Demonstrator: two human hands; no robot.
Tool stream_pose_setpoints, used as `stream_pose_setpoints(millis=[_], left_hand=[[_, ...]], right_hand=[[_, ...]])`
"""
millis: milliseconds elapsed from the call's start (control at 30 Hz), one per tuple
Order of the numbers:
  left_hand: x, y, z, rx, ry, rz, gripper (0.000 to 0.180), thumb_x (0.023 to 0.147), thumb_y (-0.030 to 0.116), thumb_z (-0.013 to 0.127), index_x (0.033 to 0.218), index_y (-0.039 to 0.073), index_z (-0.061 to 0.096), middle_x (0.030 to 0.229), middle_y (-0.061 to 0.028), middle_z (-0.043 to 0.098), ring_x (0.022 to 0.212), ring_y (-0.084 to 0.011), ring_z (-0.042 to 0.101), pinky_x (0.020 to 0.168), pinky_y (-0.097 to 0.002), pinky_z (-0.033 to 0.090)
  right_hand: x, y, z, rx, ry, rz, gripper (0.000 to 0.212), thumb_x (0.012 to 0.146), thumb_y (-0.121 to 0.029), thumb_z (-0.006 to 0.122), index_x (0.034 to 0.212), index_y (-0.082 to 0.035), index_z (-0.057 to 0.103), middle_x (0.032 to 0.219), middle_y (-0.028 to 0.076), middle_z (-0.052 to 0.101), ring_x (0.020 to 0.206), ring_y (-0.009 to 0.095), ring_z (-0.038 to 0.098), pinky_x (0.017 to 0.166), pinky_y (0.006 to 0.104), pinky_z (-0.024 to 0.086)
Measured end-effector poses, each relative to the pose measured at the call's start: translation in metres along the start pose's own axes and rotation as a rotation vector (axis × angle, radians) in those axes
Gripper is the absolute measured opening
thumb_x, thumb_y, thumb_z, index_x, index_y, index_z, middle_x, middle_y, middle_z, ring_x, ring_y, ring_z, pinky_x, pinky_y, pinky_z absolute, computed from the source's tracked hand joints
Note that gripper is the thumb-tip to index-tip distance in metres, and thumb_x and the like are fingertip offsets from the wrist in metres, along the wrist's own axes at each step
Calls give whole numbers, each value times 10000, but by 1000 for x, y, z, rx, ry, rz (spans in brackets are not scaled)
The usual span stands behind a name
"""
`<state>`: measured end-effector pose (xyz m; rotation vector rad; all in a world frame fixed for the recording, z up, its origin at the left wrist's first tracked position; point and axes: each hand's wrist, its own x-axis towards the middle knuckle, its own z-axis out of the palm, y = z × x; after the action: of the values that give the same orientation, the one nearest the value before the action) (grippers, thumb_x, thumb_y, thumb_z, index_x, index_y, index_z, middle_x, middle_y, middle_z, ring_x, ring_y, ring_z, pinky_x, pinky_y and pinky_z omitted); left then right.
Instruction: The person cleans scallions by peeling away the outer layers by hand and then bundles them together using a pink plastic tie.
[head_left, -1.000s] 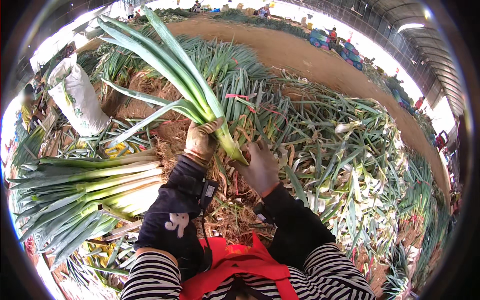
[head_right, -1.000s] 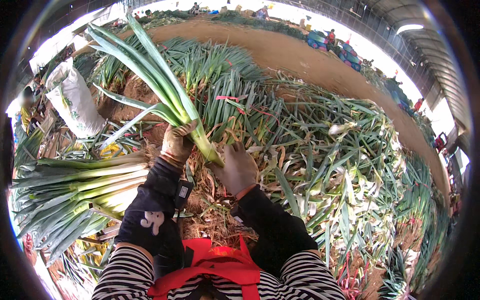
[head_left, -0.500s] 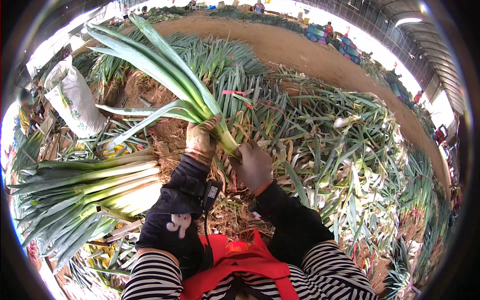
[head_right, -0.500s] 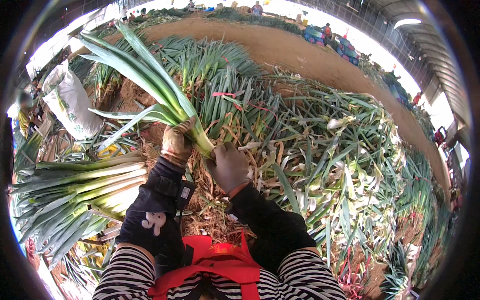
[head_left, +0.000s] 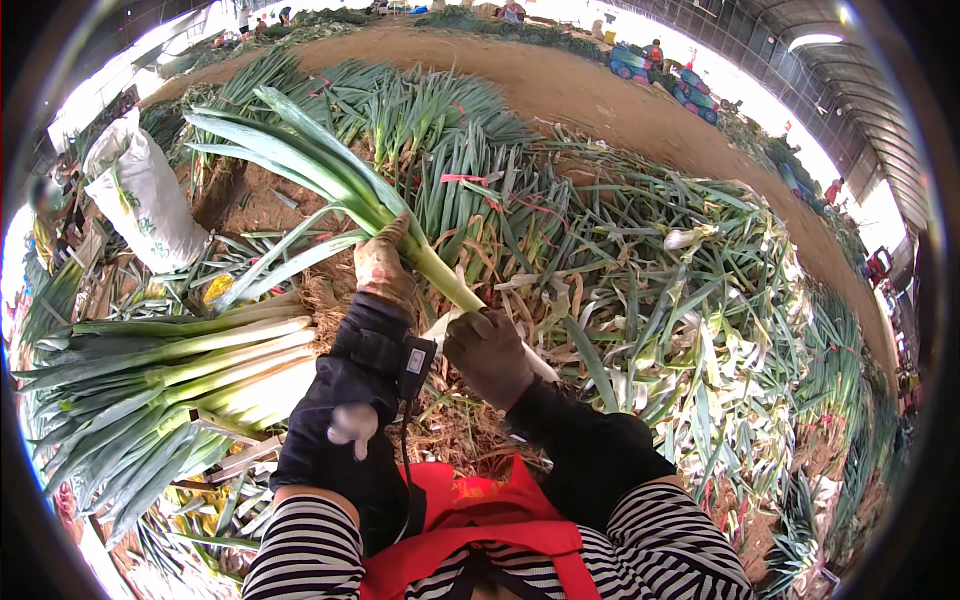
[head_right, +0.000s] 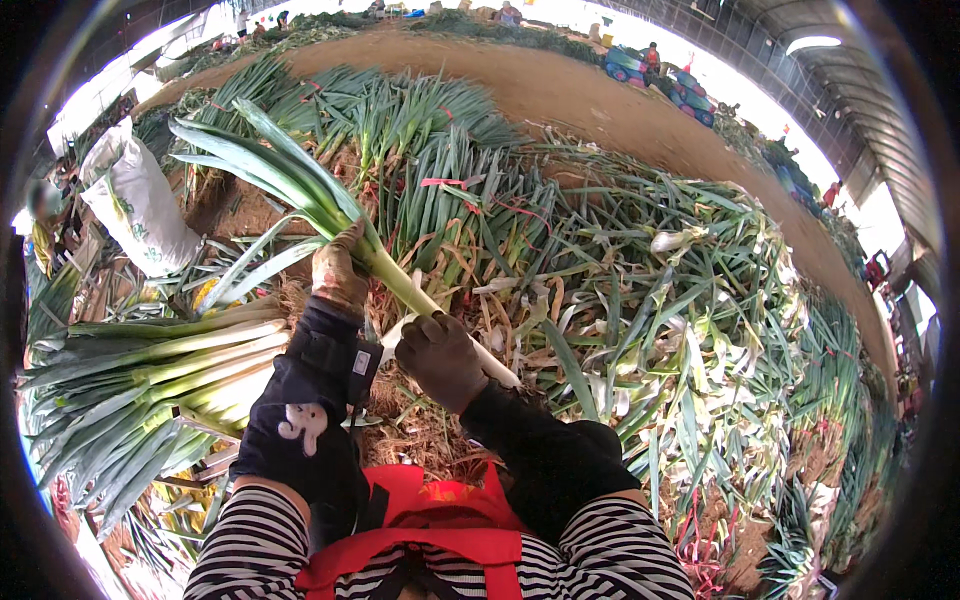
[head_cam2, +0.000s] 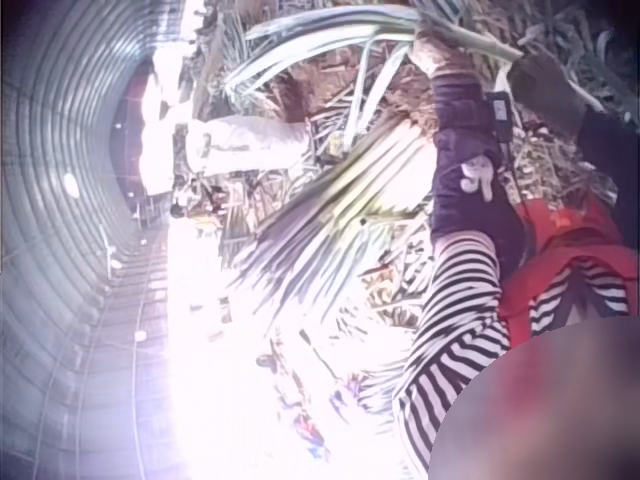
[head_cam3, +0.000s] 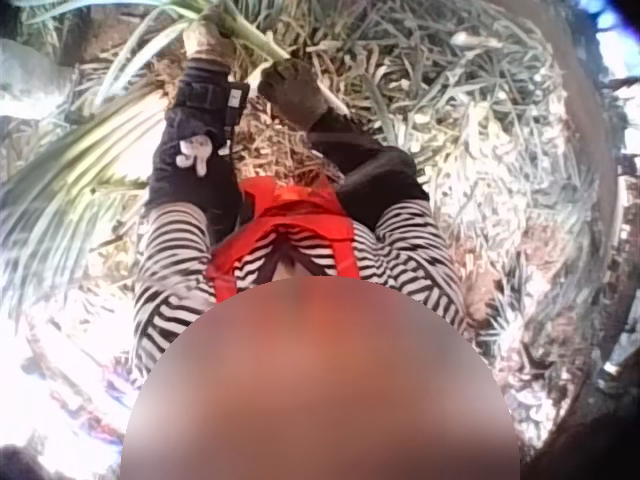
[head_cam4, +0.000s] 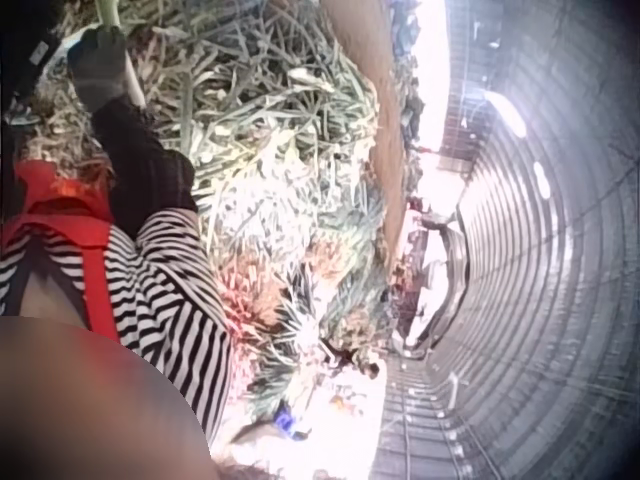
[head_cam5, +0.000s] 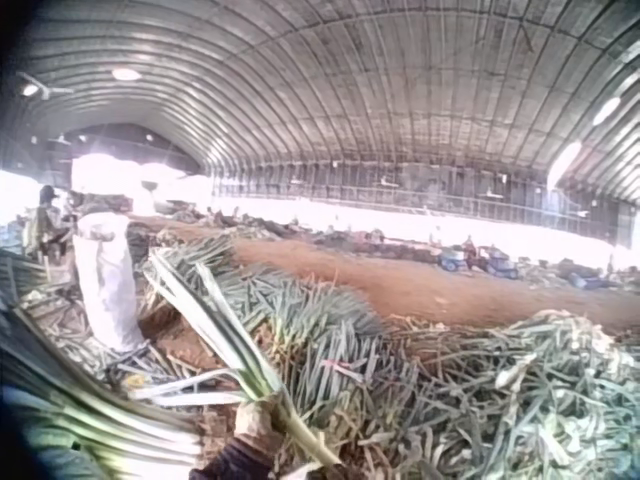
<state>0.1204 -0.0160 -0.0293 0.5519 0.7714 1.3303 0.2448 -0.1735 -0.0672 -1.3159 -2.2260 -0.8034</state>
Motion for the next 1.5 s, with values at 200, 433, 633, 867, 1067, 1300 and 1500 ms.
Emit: stream_pose_setpoints(millis=[200,433,633,867,1067,1300,1500], left_hand=[[31,10,-11,-122,81,124,164,825,150,695,907,21,634,824,-71,642,676,-220,610,644,-381,529],[58,23,-28,-148,128,168,281,768,98,751,945,-8,561,794,-110,642,641,-234,620,564,-338,536],[95,-2,-50,-189,187,136,183,783,111,735,887,-11,647,820,-86,647,645,-232,606,587,-342,531],[146,-41,-85,-203,236,57,218,871,213,624,1006,44,645,911,-74,662,793,-235,615,731,-373,513],[148,-70,-77,-189,200,37,229,876,275,602,994,81,634,882,-83,650,753,-262,610,717,-415,509],[147,-40,-98,-134,266,-125,257,860,287,645,986,66,606,898,-73,634,772,-255,602,747,-430,511],[132,-38,-85,-249,133,110,203,847,192,646,1007,67,646,903,-60,642,774,-242,606,733,-389,517]], right_hand=[[-29,-19,6,520,-270,43,109,671,-192,573,735,-116,528,767,22,539,814,188,574,871,348,445],[-50,-31,-44,704,-652,-212,196,756,-223,620,834,-56,552,807,104,582,774,302,614,687,433,499],[-62,-20,-73,775,-727,-123,206,765,-228,607,848,-49,547,802,131,586,730,355,613,643,463,496],[-87,6,-124,791,-850,26,178,738,-239,617,786,-77,559,733,107,583,657,354,603,596,461,484],[-80,47,-172,779,-989,201,134,753,-190,570,836,-85,560,732,144,593,678,360,605,625,461,492],[-118,71,-219,569,-910,395,201,732,-250,691,684,-101,564,641,103,571,607,302,604,573,383,496],[-161,187,-172,-574,-579,753,412,743,-308,715,1031,-59,555,1024,182,592,938,323,598,762,376,482]])
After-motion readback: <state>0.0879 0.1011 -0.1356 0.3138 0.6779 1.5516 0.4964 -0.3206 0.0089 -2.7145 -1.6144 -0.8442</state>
